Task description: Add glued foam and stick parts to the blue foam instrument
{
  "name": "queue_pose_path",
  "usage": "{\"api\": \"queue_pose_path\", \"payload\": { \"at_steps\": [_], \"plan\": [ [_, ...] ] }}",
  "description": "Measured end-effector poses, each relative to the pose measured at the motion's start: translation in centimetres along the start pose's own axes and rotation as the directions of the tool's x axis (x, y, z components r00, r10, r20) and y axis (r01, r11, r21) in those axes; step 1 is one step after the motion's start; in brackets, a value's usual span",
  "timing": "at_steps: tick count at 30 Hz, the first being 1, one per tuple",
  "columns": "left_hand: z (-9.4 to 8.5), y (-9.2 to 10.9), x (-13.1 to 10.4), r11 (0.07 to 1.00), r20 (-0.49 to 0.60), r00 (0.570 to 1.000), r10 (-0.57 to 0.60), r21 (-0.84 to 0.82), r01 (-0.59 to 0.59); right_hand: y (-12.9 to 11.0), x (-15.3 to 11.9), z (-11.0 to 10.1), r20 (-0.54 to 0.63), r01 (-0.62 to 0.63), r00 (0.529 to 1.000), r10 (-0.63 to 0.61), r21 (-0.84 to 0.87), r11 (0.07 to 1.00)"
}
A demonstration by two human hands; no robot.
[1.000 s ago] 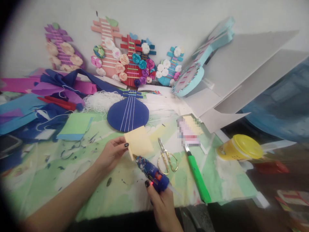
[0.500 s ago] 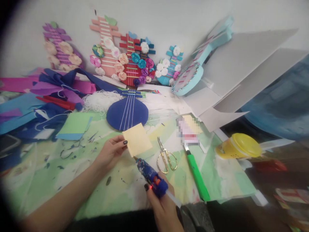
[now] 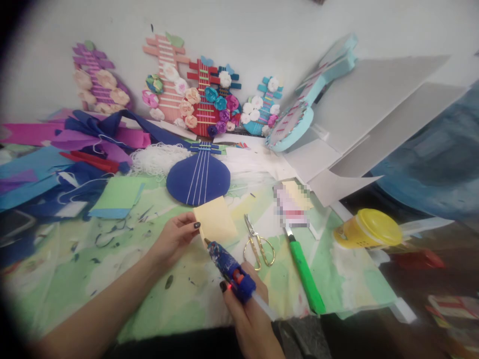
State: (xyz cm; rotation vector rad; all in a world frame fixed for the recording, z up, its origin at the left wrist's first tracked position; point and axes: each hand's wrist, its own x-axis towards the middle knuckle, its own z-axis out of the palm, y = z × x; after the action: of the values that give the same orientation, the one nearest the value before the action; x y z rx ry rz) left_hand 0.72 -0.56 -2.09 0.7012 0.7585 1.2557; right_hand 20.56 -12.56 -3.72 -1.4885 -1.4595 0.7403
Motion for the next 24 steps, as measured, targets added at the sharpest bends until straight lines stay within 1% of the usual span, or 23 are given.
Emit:
{"api": "queue_pose_path", "payload": {
  "at_steps": [3, 6, 8, 11, 13, 15, 19, 24],
  "plan": [
    [-0.1, 0.1, 0.0, 1.0, -0.009, 1.0, 0.004, -0.011, -0.004, 1.5, -0.7, 0.1, 0.0, 0.021, 1.0, -0.021, -0.06, 0.998],
    [-0.2, 0.1, 0.0, 1.0, -0.031, 1.0, 0.003, -0.023, -0.003, 2.0, -1.3, 0.1, -0.056, 0.034, 0.998, -0.038, -0.071, 0.997],
    [-0.2, 0.1, 0.0, 1.0, -0.024, 1.0, -0.003, -0.024, 0.002, 1.3, -1.3, 0.2, -0.049, 0.041, 0.998, -0.044, -0.066, 0.997],
    [-0.1, -0.1, -0.1, 1.0, 0.007, 1.0, -0.003, -0.002, 0.003, -0.9, -0.4, 0.3, 0.025, 0.062, 0.998, -0.06, -0.058, 0.996],
    [0.0, -0.2, -0.2, 1.0, 0.015, 1.0, -0.003, 0.009, 0.003, -2.3, 0.3, 0.3, 0.042, 0.077, 0.996, -0.074, -0.063, 0.995],
    [0.0, -0.2, -0.2, 1.0, 0.004, 1.0, -0.005, 0.007, 0.005, -3.2, 0.8, 0.3, 0.046, 0.1, 0.994, -0.096, -0.076, 0.992],
    [0.0, -0.1, -0.1, 1.0, -0.026, 1.0, -0.007, -0.016, 0.006, -3.4, 0.9, -0.1, 0.077, 0.134, 0.989, -0.126, -0.105, 0.985],
    [0.1, -0.1, -0.1, 1.0, -0.042, 0.999, -0.009, -0.007, 0.008, -3.8, 0.7, -0.8, 0.149, 0.15, 0.98, -0.134, -0.101, 0.984]
  ]
}}
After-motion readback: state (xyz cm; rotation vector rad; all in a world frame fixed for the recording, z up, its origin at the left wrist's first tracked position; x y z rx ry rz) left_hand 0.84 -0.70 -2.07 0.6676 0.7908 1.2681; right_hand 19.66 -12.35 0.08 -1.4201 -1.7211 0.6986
